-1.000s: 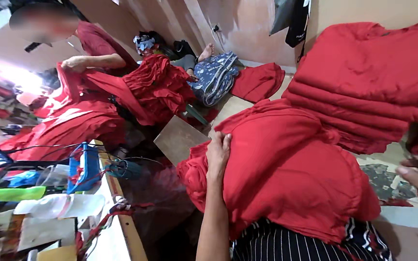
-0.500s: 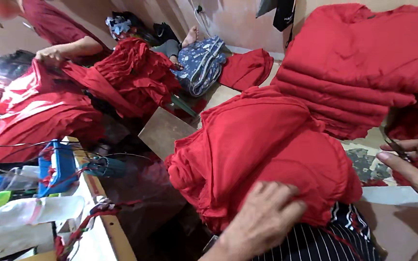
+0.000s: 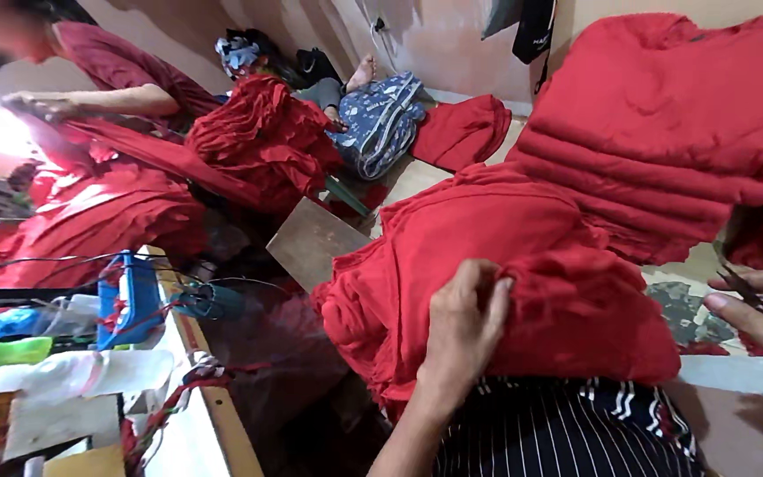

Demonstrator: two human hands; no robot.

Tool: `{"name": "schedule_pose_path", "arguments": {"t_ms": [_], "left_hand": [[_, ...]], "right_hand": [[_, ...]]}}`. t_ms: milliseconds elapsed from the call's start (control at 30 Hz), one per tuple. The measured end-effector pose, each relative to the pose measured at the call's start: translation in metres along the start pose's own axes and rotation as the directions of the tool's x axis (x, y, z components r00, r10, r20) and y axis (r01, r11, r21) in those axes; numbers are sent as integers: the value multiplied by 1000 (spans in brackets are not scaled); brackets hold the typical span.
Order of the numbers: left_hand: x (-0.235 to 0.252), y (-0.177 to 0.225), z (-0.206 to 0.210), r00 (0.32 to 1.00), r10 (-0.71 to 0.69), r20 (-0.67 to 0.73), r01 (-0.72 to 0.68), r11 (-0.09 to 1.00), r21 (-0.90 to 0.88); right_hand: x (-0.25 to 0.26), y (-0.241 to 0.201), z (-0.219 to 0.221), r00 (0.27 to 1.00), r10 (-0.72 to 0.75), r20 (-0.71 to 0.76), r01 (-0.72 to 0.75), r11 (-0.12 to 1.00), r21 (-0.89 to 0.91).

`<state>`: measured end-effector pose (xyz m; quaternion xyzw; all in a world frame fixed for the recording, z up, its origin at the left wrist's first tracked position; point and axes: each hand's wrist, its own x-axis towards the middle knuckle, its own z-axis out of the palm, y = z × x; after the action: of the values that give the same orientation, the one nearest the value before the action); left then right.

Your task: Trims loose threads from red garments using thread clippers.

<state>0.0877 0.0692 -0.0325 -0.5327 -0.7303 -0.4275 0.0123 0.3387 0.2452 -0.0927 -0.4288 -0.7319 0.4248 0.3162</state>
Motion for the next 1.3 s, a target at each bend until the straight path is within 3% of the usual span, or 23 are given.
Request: {"name": "schedule_pose_path", "arguments": {"t_ms": [100, 367, 533, 733, 800, 967, 1167, 1300], "left_hand": [[3, -3, 5, 995, -83, -49, 88, 989, 121], [-5, -4, 3, 991, -18, -134, 47, 975, 218], [6, -7, -10, 998, 10, -61, -7, 999, 49], [31, -3, 10, 997, 80, -11, -76, 983, 167], [36, -7, 7, 998, 62, -7, -60, 992, 108], [35, -22, -19, 998, -32, -52, 26, 994, -105], [34, -26, -14, 981, -126, -145, 68, 934, -352], [33, -24, -10, 972, -169, -160, 92, 911, -401]], "right_hand": [[2, 3, 3, 999, -24, 24, 24, 1000, 9], [-2, -13, 28, 991, -113, 70, 106, 990, 89], [-7, -44, 53, 985, -152, 87, 137, 978, 157], [4, -72, 85, 965, -243, 102, 193, 916, 352], [12, -72, 98, 962, -248, 118, 182, 897, 402], [15, -63, 114, 950, -263, 166, 219, 945, 244], [14, -64, 112, 950, -252, 184, 206, 950, 236], [11, -69, 108, 956, -273, 110, 237, 936, 260]]}}
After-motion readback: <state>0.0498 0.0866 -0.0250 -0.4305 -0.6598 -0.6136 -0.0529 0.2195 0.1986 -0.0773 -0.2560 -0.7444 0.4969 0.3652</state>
